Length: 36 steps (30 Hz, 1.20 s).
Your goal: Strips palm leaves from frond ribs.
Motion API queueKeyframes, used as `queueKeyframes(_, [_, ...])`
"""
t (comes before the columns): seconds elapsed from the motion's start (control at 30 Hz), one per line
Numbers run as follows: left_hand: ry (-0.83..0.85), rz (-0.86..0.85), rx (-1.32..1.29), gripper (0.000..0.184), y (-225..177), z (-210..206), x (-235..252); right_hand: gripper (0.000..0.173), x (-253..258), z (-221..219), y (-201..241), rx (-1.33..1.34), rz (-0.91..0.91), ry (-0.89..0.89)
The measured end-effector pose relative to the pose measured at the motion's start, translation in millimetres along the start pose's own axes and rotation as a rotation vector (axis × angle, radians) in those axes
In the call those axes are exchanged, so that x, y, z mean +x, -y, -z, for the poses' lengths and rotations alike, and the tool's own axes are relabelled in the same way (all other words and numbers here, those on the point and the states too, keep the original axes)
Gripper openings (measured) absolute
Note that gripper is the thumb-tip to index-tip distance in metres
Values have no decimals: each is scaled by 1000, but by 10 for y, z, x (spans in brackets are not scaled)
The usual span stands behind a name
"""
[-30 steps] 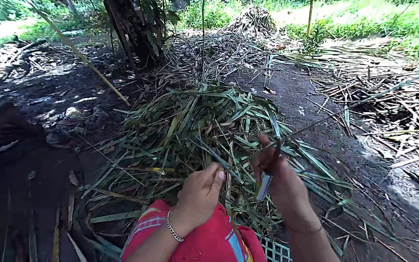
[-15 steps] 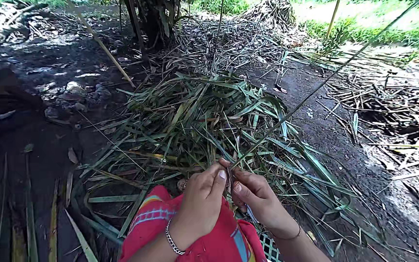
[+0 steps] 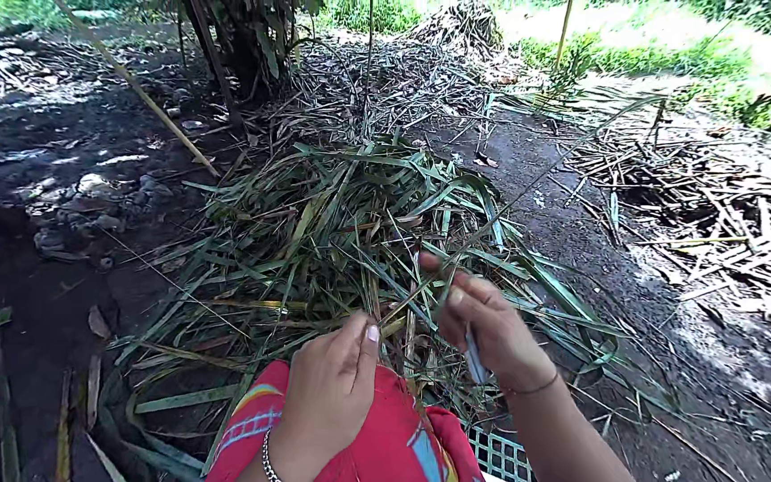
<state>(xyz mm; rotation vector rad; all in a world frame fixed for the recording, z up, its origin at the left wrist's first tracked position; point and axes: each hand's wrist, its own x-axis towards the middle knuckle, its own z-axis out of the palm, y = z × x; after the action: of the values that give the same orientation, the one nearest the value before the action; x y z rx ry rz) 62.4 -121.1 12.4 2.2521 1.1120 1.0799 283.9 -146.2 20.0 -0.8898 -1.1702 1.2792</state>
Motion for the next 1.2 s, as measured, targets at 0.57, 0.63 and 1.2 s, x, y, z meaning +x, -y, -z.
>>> queueKeyframes(0.57, [185, 237, -467, 26, 280, 398, -154, 46, 219, 280, 307, -114, 75, -79])
queueKeyframes(0.63, [198, 272, -508, 26, 293, 383, -162, 45, 172, 169, 249, -115, -34, 63])
queueKeyframes(1.2, [319, 435, -411, 29, 803, 1067, -450, 41, 496, 892, 383, -91, 50, -196])
